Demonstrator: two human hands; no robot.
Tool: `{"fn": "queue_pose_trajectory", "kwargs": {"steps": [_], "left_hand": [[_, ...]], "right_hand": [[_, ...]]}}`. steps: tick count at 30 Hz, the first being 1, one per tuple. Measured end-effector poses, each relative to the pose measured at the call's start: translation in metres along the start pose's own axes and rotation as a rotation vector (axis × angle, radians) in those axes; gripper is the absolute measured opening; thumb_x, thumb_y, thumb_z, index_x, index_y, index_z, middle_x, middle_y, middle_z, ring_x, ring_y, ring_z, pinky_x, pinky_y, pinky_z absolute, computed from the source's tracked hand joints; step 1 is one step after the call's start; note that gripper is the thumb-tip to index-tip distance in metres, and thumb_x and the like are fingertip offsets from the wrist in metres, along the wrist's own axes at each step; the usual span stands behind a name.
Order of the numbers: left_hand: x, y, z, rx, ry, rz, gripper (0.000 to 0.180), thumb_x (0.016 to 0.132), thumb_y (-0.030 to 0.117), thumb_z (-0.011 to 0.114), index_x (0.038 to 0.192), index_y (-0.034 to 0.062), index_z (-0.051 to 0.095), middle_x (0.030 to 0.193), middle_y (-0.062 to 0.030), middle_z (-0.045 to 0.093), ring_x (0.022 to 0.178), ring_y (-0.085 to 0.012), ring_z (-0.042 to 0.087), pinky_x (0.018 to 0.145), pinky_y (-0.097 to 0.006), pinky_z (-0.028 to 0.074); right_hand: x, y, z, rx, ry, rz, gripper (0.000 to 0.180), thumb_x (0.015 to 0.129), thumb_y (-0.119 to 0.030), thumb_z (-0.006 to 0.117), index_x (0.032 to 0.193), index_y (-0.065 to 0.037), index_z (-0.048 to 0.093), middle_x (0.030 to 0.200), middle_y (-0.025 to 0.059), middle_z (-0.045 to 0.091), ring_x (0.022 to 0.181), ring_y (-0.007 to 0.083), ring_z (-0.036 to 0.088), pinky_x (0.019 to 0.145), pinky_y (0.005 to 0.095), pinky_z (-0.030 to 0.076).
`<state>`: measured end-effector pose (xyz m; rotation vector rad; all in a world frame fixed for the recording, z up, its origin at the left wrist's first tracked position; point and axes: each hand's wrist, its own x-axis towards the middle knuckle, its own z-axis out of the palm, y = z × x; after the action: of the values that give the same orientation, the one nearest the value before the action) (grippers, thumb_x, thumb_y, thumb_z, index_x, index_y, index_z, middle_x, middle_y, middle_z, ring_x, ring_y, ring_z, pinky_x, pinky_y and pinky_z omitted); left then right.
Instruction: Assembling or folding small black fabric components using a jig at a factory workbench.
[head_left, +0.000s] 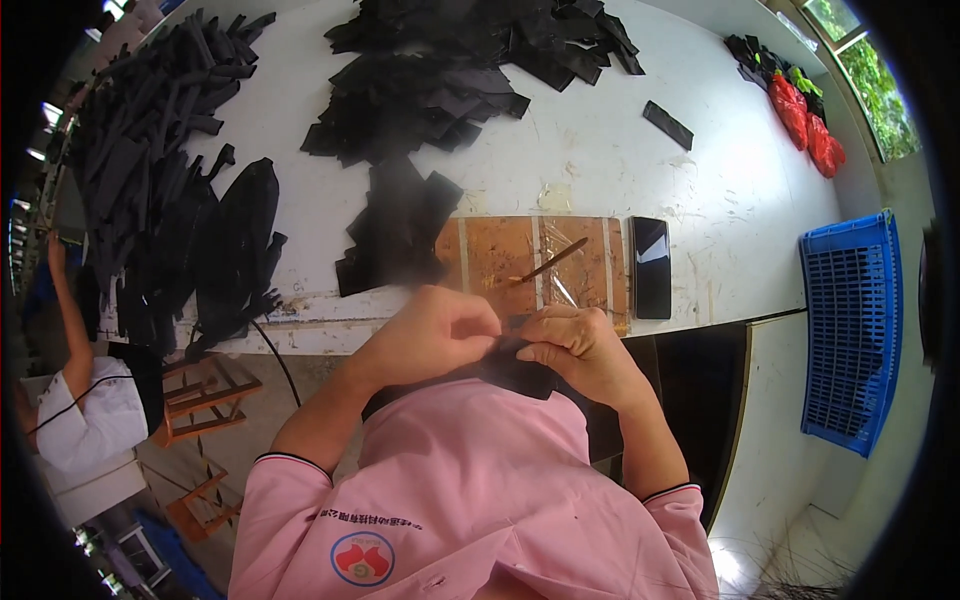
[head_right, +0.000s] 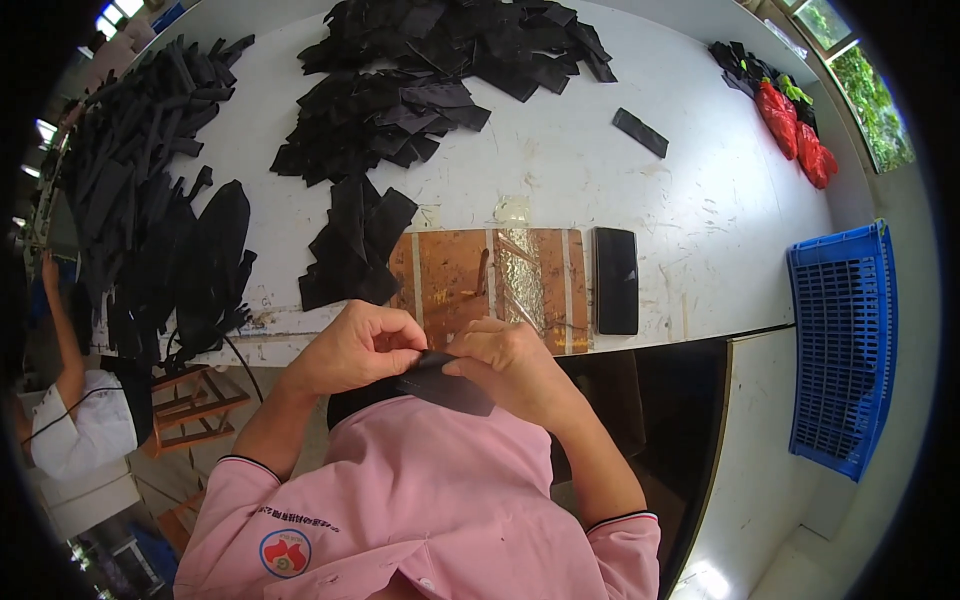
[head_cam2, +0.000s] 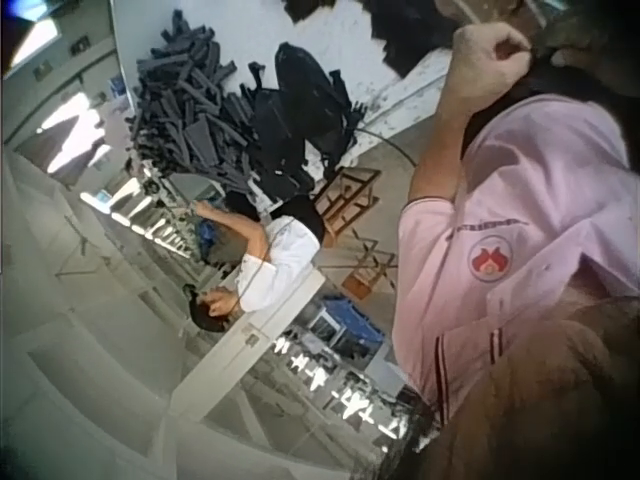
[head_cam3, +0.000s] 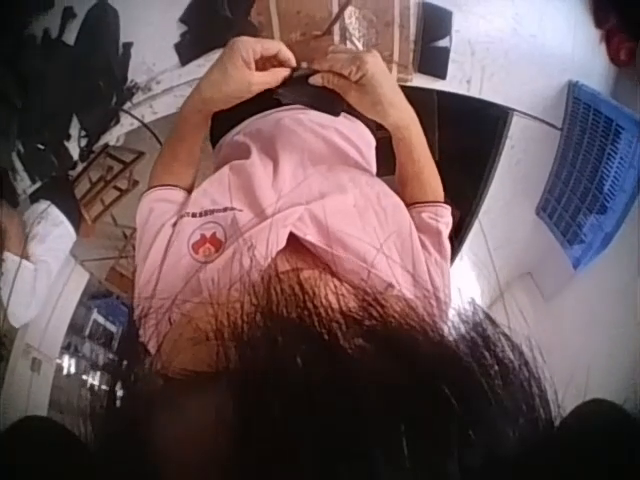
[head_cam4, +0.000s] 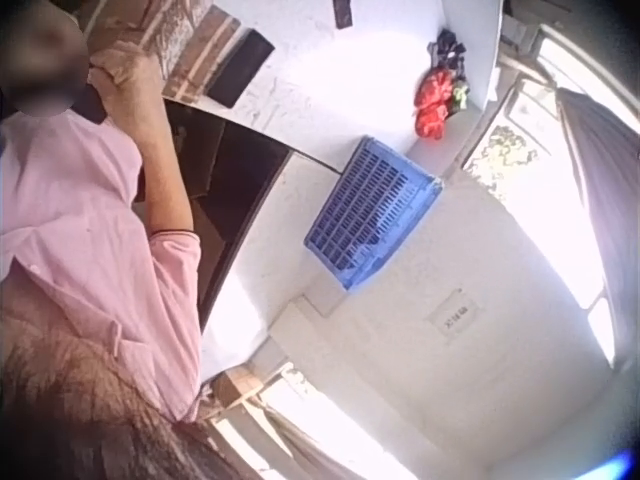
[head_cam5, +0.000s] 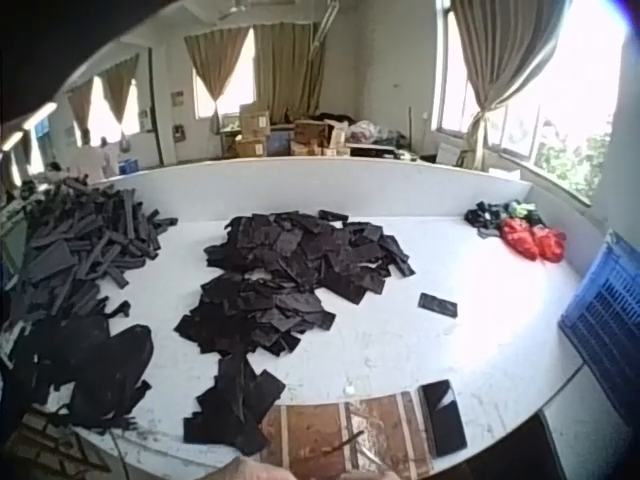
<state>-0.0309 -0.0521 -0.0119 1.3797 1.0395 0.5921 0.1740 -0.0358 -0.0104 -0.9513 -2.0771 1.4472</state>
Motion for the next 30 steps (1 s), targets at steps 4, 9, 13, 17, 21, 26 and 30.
{"fn": "queue_pose_trajectory", "kwargs": {"steps": [4, 9, 13, 17, 21, 26, 30], "left_hand": [[-0.003, -0.008, 0.018, -0.116, 0.298, 0.037, 0.004, 0.075, -0.004, 0.059, 0.076, -0.0006, 0.056, 0.065, 0.002, 0.055, 0.055, -0.0006, 0.048, 0.047, -0.014, 0.038], [-0.003, -0.007, 0.044, -0.183, 0.443, 0.073, 0.006, 0.076, -0.004, 0.059, 0.079, 0.0004, 0.055, 0.065, 0.0001, 0.056, 0.055, -0.0022, 0.051, 0.045, -0.016, 0.04], [0.009, -0.024, 0.056, 0.517, 0.89, 0.456, 0.009, 0.074, -0.007, 0.057, 0.079, 0.0008, 0.054, 0.061, -0.0011, 0.057, 0.049, -0.0029, 0.05, 0.04, -0.017, 0.038], [0.016, -0.018, 0.04, -0.694, 0.608, 0.024, 0.016, 0.072, -0.008, 0.057, 0.081, 0.0026, 0.048, 0.067, -0.0016, 0.056, 0.047, 0.0002, 0.043, 0.036, -0.013, 0.029], [0.009, -0.018, 0.03, -0.926, 0.383, -0.014, 0.018, 0.07, -0.008, 0.055, 0.083, 0.0016, 0.049, 0.068, -0.0026, 0.055, 0.051, -0.0003, 0.044, 0.038, -0.014, 0.03], [0.015, -0.032, 0.044, -0.022, 0.784, 0.078, 0.014, 0.07, -0.01, 0.049, 0.08, -0.0012, 0.053, 0.069, -0.0004, 0.055, 0.058, -0.002, 0.049, 0.05, -0.016, 0.039], [0.019, -0.048, 0.042, -0.484, 0.667, 0.101, 0.02, 0.072, -0.011, 0.047, 0.088, -0.0008, 0.053, 0.073, -0.0026, 0.056, 0.049, -0.0016, 0.045, 0.044, -0.015, 0.035]], "right_hand": [[-0.004, -0.006, 0.026, -0.452, 0.567, -0.049, 0.034, 0.064, -0.018, 0.071, 0.092, -0.005, 0.056, 0.087, 0.0098, 0.052, 0.079, 0.0261, 0.051, 0.066, 0.0355, 0.043], [0.001, 0.001, 0.048, -0.037, 0.603, -0.01, 0.019, 0.067, -0.009, 0.068, 0.081, -0.001, 0.058, 0.074, 0.0098, 0.053, 0.061, 0.0241, 0.054, 0.053, 0.0314, 0.044], [0.013, 0.01, 0.051, -0.223, 0.665, -0.079, 0.01, 0.069, -0.003, 0.064, 0.076, -0.001, 0.058, 0.067, 0.0065, 0.053, 0.052, 0.0143, 0.05, 0.048, 0.0234, 0.04], [0.019, 0.028, 0.05, -0.26, 0.761, 0.029, 0.005, 0.071, 0.004, 0.055, 0.073, 0.0, 0.057, 0.067, 0.0054, 0.055, 0.052, 0.0119, 0.05, 0.046, 0.0221, 0.04], [0.015, 0.027, 0.045, 0.768, 0.468, 0.373, 0.006, 0.072, -0.003, 0.062, 0.076, 0.0, 0.058, 0.071, -0.0009, 0.055, 0.06, 0.0063, 0.048, 0.051, 0.0214, 0.039], [0.014, 0.033, 0.055, 1.31, 0.239, 0.39, 0.016, 0.077, -0.019, 0.063, 0.076, -0.005, 0.055, 0.067, -0.0023, 0.05, 0.058, 0.0067, 0.042, 0.052, 0.0195, 0.034], [0.016, 0.04, 0.053, 1.168, 0.265, 0.373, 0.016, 0.081, -0.022, 0.059, 0.077, -0.007, 0.053, 0.065, -0.0013, 0.05, 0.059, 0.0086, 0.046, 0.054, 0.0201, 0.037]]}}
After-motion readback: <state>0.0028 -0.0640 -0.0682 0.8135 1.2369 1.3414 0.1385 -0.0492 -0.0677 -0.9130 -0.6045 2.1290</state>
